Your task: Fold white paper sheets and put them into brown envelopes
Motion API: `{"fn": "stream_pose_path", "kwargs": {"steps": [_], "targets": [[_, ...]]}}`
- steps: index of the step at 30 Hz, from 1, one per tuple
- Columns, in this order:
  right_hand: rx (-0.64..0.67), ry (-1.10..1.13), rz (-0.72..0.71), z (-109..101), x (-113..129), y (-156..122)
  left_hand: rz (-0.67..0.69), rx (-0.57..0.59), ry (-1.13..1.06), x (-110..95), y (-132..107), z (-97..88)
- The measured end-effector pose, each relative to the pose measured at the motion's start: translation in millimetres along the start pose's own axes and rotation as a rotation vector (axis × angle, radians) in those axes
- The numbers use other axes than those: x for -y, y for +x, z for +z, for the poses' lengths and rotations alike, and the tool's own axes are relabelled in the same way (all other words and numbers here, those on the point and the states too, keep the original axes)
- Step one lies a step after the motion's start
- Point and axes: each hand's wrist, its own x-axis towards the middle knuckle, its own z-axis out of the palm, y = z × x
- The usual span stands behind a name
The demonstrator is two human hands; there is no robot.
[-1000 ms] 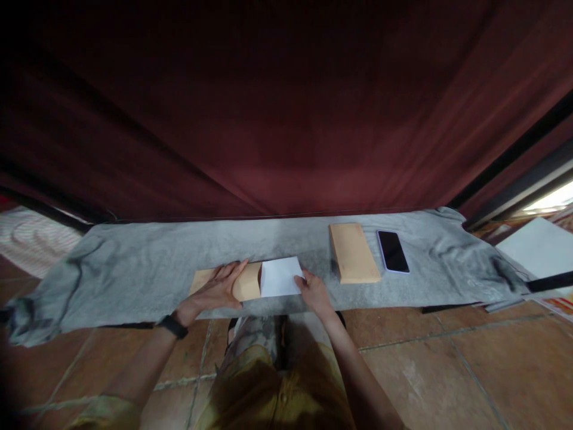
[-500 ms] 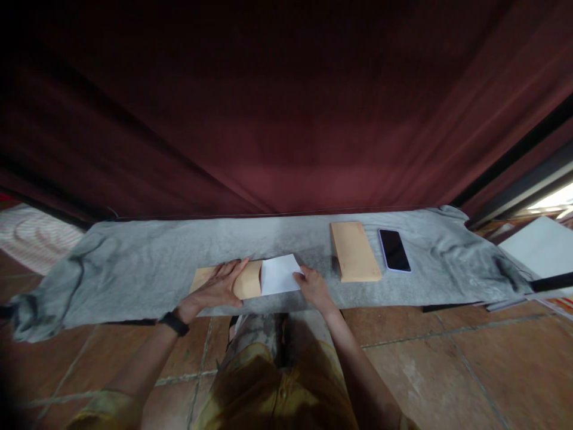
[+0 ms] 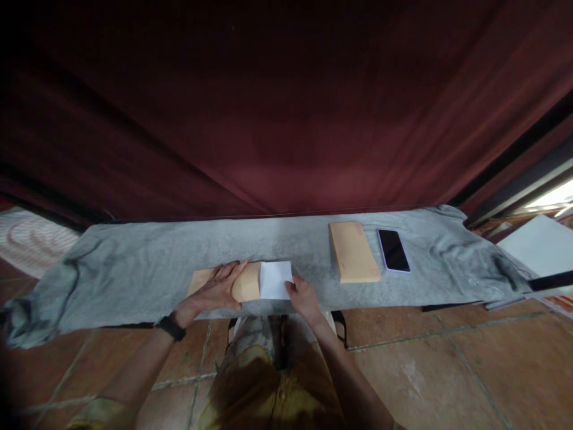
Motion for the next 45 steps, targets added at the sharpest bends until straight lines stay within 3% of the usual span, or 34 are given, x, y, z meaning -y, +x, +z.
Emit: {"fn": "stream_pose_path", "kwargs": {"steps": [10,17,20,30,39,45], "targets": [[-0.002,0.078,0.059,10,-3,9,0.014,0.034,0.011,-12,3,-12.3],[0.021,0.135,0.051,-17,-3,14,0.061,0.065,0.018,-24,11,-26.1],[0.036,0.156,0.047,-21,-6,11,0.090,0.072,0.015,-31,15,-26.8],[0.042,0.154,0.078,3,-3,4,0.101,0.133,-0.005,-49,25,-21.0],[-0.002,0.266,0.193,-4,-5,-1,0.127,0.123,0.036,-56,30,-19.5],[-0.019,0.364,0.213,-15,-15,-13,0.258,0.069,0.077,-72,44,-28.8]]}}
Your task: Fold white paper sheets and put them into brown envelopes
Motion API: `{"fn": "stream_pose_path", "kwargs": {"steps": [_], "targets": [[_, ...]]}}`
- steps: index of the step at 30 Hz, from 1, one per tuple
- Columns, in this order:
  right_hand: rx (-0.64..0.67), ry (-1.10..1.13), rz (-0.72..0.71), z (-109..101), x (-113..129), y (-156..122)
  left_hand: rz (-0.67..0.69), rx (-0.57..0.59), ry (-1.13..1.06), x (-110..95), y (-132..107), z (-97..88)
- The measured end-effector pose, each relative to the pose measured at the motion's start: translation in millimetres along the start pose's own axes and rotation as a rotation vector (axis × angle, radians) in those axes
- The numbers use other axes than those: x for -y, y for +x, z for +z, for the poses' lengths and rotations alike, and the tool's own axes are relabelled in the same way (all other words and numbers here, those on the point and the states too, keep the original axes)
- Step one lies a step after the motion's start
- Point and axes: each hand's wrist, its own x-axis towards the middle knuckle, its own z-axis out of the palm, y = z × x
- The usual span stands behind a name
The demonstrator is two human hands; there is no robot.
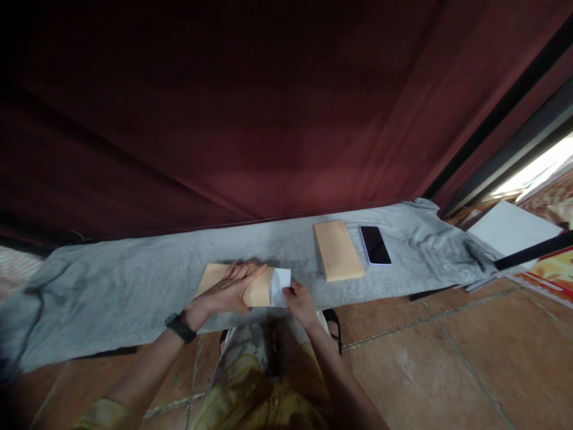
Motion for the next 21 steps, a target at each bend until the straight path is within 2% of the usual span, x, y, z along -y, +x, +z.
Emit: {"fn": "stream_pose_path", "kwargs": {"steps": [3,6,9,12,15,18,21], "targets": [[-0.017,0.045,0.023,-8,-4,-5,0.041,-0.019,-0.003,-7,18,-7.9],[-0.029,0.083,0.045,-13,-7,-8,0.068,-0.013,-0.039,-17,27,-5.4],[-0.024,0.120,0.057,-14,-10,-9,0.055,-0.036,-0.077,-32,22,13.2],[-0.017,0.151,0.071,-16,-12,-10,-0.001,-0.148,-0.107,-44,6,41.5],[-0.011,0.165,0.088,-18,-15,-11,-0.052,-0.264,-0.109,-48,-8,66.4],[-0.004,0.158,0.108,-18,-17,-10,-0.081,-0.315,-0.092,-46,-14,79.8],[0.000,0.144,0.125,-16,-17,-6,-0.087,-0.315,-0.076,-44,-15,82.5]]}}
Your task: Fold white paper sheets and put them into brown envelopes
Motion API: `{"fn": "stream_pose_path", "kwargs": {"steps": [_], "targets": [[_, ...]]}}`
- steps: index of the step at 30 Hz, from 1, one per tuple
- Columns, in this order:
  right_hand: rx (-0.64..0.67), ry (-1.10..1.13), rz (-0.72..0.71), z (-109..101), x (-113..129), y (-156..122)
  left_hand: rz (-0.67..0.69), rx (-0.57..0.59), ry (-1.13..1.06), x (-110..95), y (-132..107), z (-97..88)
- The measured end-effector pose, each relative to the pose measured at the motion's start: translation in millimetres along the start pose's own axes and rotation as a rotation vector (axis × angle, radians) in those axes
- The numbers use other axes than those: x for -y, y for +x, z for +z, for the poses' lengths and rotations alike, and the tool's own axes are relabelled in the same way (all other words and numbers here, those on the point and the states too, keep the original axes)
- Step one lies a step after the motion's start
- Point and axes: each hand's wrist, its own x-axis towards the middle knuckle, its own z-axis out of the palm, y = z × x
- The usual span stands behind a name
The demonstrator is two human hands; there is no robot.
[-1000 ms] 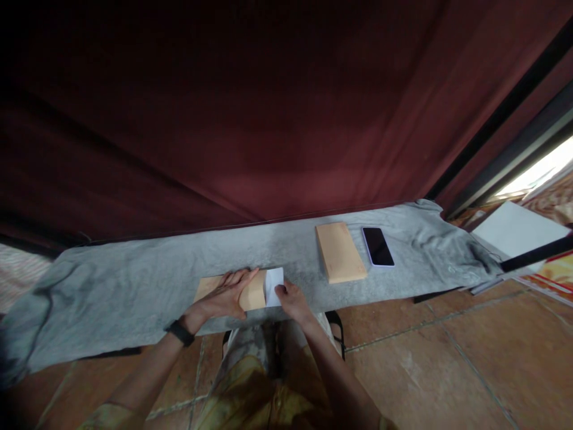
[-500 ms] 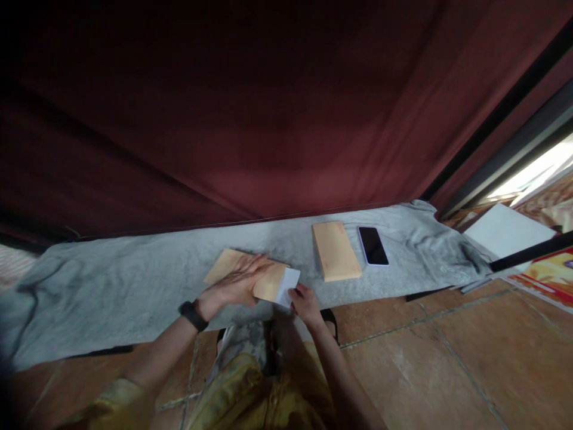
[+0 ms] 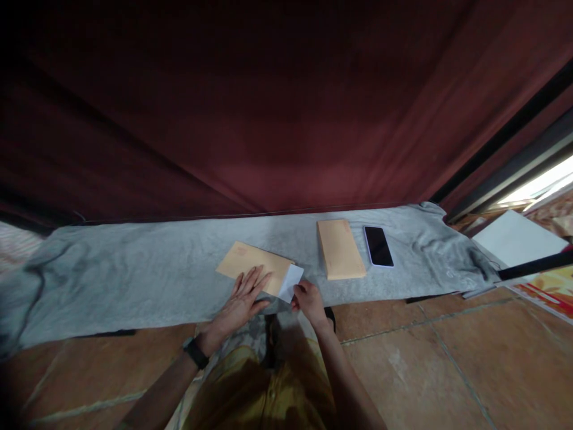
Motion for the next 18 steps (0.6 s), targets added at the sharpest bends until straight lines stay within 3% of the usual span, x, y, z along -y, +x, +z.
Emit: {"fn": "stream_pose_path", "kwargs": {"steps": [5,7,10,12,15,18], "targets": [[0.004,-0.010,0.025,2,4,4,-0.055,-0.046,-0.018,4,11,-8.9],[0.001,-0.010,0.032,1,5,4,-0.204,-0.137,-0.022,17,19,-16.0],[-0.013,0.000,0.036,1,5,2,-0.540,-0.291,-0.026,49,30,-27.5],[-0.027,0.009,0.038,2,5,1,-0.672,-0.278,-0.065,69,33,-33.2],[-0.038,0.013,0.044,4,6,3,-0.670,-0.230,-0.076,85,31,-36.0],[-0.030,0.000,0.051,8,8,6,-0.632,-0.236,-0.068,85,28,-33.9]]}}
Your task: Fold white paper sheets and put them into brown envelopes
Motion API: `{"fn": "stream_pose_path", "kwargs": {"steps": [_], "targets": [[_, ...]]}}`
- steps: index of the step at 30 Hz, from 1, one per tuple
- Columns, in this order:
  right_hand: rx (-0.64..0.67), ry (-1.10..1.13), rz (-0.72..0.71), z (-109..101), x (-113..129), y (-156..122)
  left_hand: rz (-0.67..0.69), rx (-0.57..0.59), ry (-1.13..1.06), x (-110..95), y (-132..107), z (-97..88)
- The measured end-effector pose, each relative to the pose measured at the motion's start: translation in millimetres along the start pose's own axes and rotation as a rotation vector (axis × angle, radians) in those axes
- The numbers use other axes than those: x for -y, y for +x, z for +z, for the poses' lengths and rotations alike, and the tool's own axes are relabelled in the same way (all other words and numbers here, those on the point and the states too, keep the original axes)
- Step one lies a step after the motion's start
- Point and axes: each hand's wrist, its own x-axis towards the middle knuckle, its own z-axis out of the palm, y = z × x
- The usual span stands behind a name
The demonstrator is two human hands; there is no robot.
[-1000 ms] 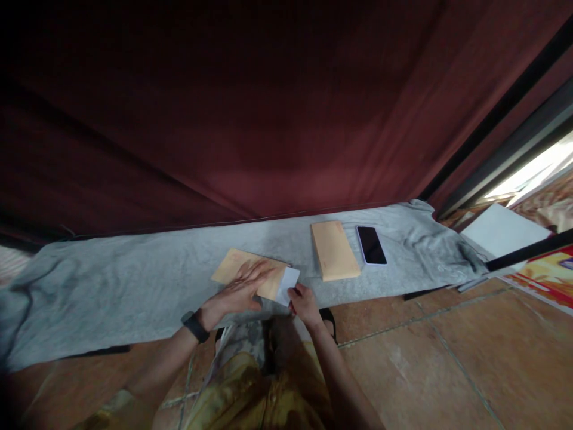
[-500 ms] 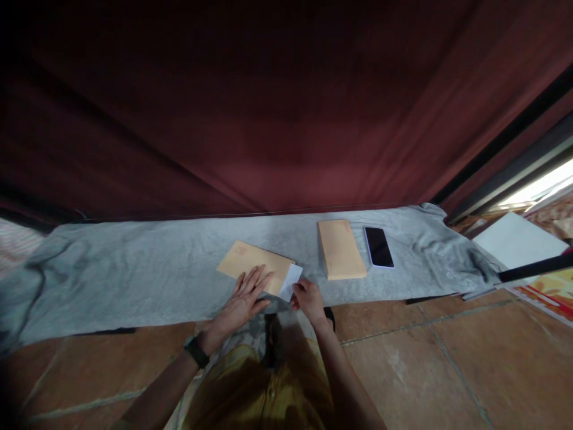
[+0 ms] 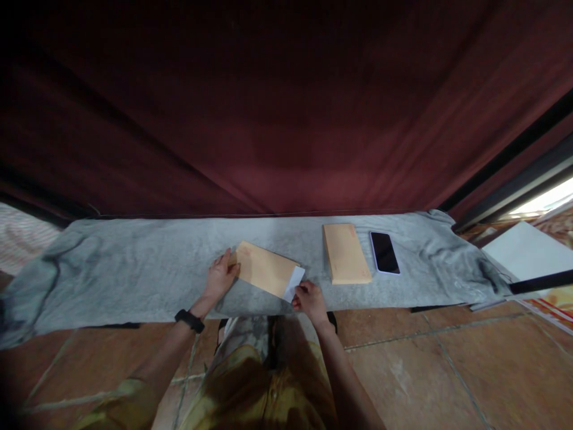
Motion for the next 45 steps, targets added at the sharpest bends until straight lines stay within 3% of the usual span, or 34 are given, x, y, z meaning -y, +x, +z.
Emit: {"fn": "stream_pose_path", "kwargs": {"steps": [21,45], "targets": [[0.019,-0.141,-0.009,13,19,9,-0.040,-0.006,-0.041,-10,-8,5.1],[0.069,-0.262,0.028,14,30,17,-0.003,-0.042,-0.031,0,-6,17.5]]}}
